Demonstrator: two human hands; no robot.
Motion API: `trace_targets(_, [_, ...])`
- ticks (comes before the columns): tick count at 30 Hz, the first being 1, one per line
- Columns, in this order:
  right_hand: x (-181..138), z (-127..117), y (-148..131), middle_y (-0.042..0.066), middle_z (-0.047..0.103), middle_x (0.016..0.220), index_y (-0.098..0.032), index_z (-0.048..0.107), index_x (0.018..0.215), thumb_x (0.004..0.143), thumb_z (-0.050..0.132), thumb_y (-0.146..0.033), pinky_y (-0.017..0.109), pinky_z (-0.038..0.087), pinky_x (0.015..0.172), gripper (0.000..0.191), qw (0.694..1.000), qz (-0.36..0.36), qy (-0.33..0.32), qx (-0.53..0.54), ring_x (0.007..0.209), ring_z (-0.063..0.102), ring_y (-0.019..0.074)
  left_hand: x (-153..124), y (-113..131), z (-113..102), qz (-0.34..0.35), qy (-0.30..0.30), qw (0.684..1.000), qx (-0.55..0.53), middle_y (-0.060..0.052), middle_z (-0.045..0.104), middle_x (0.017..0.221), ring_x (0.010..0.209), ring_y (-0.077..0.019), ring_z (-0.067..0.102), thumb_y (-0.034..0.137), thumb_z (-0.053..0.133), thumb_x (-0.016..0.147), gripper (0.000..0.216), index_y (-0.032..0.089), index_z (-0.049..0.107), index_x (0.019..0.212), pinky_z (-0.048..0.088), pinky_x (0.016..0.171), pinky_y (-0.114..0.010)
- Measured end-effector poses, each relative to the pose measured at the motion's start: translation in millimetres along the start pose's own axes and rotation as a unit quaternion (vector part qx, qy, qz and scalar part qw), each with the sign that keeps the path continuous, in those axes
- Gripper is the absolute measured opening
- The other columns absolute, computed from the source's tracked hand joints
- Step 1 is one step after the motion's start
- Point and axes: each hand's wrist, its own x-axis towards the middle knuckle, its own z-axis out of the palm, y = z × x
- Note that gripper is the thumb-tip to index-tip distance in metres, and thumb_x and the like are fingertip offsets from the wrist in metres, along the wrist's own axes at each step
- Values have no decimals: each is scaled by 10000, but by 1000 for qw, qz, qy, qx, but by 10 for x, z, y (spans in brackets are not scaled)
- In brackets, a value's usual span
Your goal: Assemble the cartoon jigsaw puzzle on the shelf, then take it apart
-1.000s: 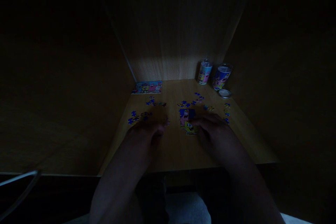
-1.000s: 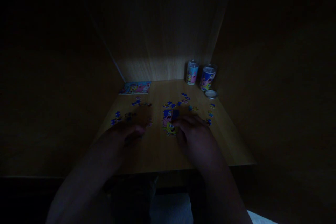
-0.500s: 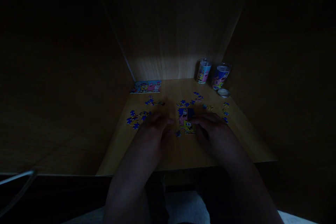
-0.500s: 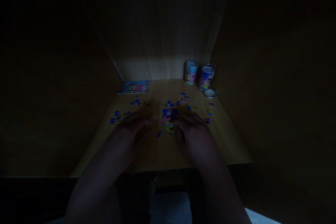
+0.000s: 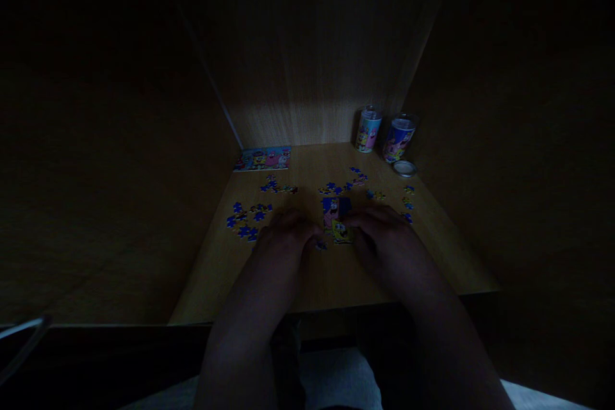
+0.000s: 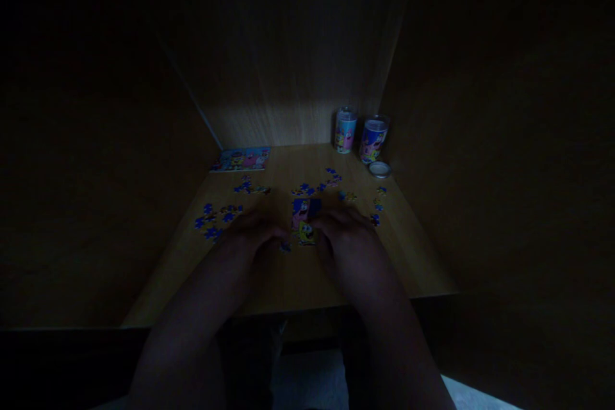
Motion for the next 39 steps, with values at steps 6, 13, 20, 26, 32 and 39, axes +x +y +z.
trace_targets(6, [-3,10,22,56,831,1239,-291,829,1213,1039,613,-113,526,586,1080,330,1000,-8,-1,-7,1177,737,287,-31,-55,10,5,-9,1000,1,-60,795,1241,1182,-282,724,157,680,1059,211,282,822,1152,563,1098,-490])
trace_targets(13, [-4,5,11,46,829,1239,-279,820,1192,1034,607,-103,509,582,1087,318,1000,-3,-1,-6,1179,742,285,-13,-14,13,-10,-17,1000,4,-54,782,1191,1134,-281,728,140,676,1054,164,259,788,1073,576,1041,-488])
trace_targets(20, [-4,9,23,56,828,1238,-284,816,1196,1041,605,-106,518,579,1085,317,1000,-10,-5,-9,1186,736,289,9,-44,83,-7,2,1000,-3,-54,786,1140,1123,-280,734,111,683,1025,143,244,734,1013,575,1008,-460])
trace_targets(26, [-2,10,15,61,828,1236,-259,812,1184,1032,605,-88,503,587,1065,309,1000,-3,-2,-3,1176,730,286,-4,-44,93,-14,-1,1000,-7,-40,778,1094,1064,-263,734,89,703,991,156,245,712,984,571,949,-426])
trace_targets(32, [1,-1,11,49,829,1234,-264,815,1185,1033,613,-96,509,578,1078,304,1000,-1,-7,-8,1170,731,283,7,-24,79,-6,6,1000,-11,-51,783,1164,1113,-273,732,153,732,1009,111,250,747,1060,574,1029,-457])
trace_targets(39, [-1,5,25,62,826,1240,-265,806,1184,1055,607,-118,510,585,1071,279,1000,-4,-10,-9,1180,729,285,27,-33,83,-2,-10,1000,-30,-53,786,1142,1127,-272,726,109,690,1012,151,248,737,1047,574,1011,-453])
